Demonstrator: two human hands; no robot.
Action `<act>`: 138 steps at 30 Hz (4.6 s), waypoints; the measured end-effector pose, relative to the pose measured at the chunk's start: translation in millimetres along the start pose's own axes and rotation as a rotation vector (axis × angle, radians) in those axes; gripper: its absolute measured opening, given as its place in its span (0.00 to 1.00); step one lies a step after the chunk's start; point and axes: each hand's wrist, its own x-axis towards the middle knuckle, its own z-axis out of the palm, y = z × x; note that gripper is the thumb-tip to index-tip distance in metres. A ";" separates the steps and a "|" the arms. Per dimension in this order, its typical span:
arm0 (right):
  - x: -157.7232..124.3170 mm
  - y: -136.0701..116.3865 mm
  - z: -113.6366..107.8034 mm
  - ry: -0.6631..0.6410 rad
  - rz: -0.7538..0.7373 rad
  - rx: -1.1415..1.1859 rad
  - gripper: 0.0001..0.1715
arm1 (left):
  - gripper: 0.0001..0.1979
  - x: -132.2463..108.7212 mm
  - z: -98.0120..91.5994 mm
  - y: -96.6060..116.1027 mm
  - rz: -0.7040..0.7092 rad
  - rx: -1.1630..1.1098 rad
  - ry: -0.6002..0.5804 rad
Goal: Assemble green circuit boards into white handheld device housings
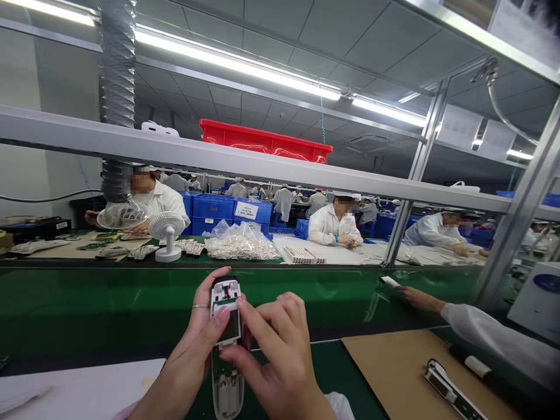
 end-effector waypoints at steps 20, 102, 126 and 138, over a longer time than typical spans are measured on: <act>-1.9 0.6 5.3 -0.110 0.073 -0.092 0.22 | 0.24 2.4 -1.0 -1.5 -0.041 0.134 0.069; -22.1 18.9 41.2 -0.420 0.950 1.083 0.17 | 0.21 24.2 -1.4 -20.0 0.088 0.024 0.175; -24.0 13.0 48.0 -0.303 0.955 0.972 0.21 | 0.21 23.2 0.4 -22.9 0.035 0.033 0.195; -21.4 25.4 44.3 -0.432 1.009 1.083 0.27 | 0.12 32.8 -14.2 -28.5 -0.097 -0.006 0.180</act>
